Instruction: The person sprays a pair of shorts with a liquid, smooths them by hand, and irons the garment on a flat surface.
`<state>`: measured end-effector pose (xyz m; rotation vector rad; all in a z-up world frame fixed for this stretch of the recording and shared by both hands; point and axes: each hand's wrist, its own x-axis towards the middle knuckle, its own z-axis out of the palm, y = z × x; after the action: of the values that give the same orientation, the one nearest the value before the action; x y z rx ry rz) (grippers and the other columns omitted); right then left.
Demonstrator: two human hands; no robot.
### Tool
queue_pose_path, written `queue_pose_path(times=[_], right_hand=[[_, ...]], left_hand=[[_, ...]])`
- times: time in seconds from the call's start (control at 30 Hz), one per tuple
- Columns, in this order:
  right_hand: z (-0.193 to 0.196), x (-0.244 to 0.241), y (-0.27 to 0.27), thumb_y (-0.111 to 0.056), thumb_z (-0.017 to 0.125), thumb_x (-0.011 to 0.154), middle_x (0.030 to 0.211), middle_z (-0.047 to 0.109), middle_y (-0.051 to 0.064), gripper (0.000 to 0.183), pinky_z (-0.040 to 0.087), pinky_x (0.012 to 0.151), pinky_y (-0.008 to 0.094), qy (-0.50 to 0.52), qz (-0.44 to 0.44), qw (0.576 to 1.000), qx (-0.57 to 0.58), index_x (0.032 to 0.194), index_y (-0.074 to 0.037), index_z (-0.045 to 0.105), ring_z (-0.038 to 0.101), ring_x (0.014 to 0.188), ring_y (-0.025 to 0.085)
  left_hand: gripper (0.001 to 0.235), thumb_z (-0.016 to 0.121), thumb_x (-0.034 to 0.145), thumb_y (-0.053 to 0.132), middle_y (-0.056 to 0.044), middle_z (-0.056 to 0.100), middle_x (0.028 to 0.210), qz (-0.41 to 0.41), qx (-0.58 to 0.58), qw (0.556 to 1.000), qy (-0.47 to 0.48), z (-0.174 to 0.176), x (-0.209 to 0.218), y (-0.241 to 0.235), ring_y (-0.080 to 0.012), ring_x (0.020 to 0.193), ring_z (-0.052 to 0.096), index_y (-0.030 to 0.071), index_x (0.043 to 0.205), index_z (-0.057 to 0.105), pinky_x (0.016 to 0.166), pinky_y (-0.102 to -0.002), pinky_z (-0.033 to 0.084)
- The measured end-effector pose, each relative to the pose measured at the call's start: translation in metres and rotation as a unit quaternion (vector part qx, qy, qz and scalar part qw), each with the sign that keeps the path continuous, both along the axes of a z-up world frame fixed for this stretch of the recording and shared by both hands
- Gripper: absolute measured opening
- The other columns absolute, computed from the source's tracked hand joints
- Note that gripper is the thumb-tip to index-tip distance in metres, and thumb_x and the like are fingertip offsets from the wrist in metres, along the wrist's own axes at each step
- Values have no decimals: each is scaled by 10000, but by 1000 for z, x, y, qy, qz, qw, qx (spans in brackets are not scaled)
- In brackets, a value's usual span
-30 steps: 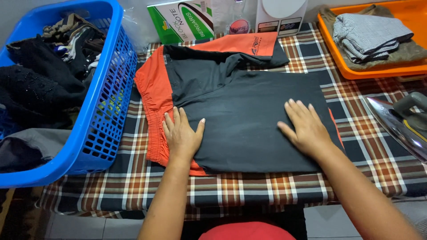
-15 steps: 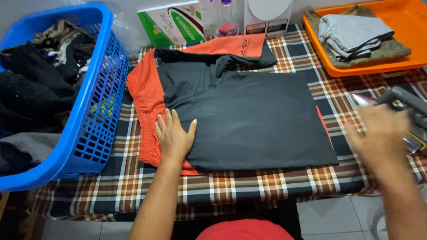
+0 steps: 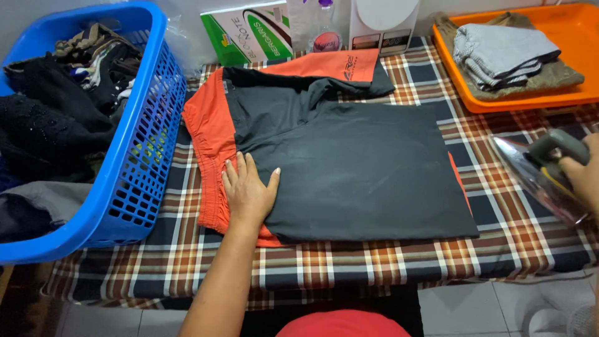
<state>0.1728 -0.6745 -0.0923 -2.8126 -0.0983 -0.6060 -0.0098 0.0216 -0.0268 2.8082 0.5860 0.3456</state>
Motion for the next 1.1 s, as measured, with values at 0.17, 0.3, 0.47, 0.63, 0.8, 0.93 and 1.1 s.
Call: queue_pose_path(times=[0.17,0.3,0.47,0.63,0.8,0.93,1.1], right_hand=[[54,-16,66,-209,742,1063,850,618,184,237,447,730,441,19,-40,996,-75,1061,7,645,579,736,329],[64,-13,88,-138,729,1037,881,650,217,203,469,759,476,19,-17,1000,12,1098,36,644,629,799,366],[29,-3,64,-146,692,1132,898,420,178,243,363,723,484,13,-22,999,-39,1088,26,526,406,730,333],[8,2,44,-103,675,1095,924,451,182,220,375,764,488,37,2,997,67,1154,26,506,447,784,339],[8,47,53,-176,827,1087,1097,562,268,470,434,811,441,-8,58,996,72,1316,103,526,566,930,366],[161,19,240,-240,768,1089,1269,673,279,460,486,966,477,-45,137,988,-62,1371,112,676,634,1137,409],[165,86,415,-313,668,1012,1139,705,98,348,461,859,394,88,285,947,124,1239,-50,679,640,983,237]], left_hand=[[908,468,953,653,-233,332,1628,-1,9,1000,-8,-4,-1,1,-481,1495,249,-29,1544,365,1213,-588,161],[902,448,962,656,-214,292,1650,4,-7,1000,18,4,0,-1,-453,1522,203,-10,1560,333,1228,-571,128],[909,437,965,670,-219,291,1648,-2,2,1000,22,-2,-1,1,-451,1525,203,-7,1563,331,1229,-572,131],[899,447,969,659,-227,305,1641,-5,7,1000,12,-1,-5,0,-456,1520,214,-14,1556,348,1225,-575,140],[899,435,970,666,-226,299,1643,-4,7,1000,15,1,-4,-2,-450,1521,214,-4,1561,336,1224,-575,142],[876,483,966,635,-229,346,1623,-6,27,999,-21,0,-4,-4,-467,1504,256,-20,1540,380,1217,-578,174],[856,534,934,622,-212,425,1591,8,86,994,-73,-1,-5,-6,-452,1460,364,-8,1508,454,1199,-566,255]])
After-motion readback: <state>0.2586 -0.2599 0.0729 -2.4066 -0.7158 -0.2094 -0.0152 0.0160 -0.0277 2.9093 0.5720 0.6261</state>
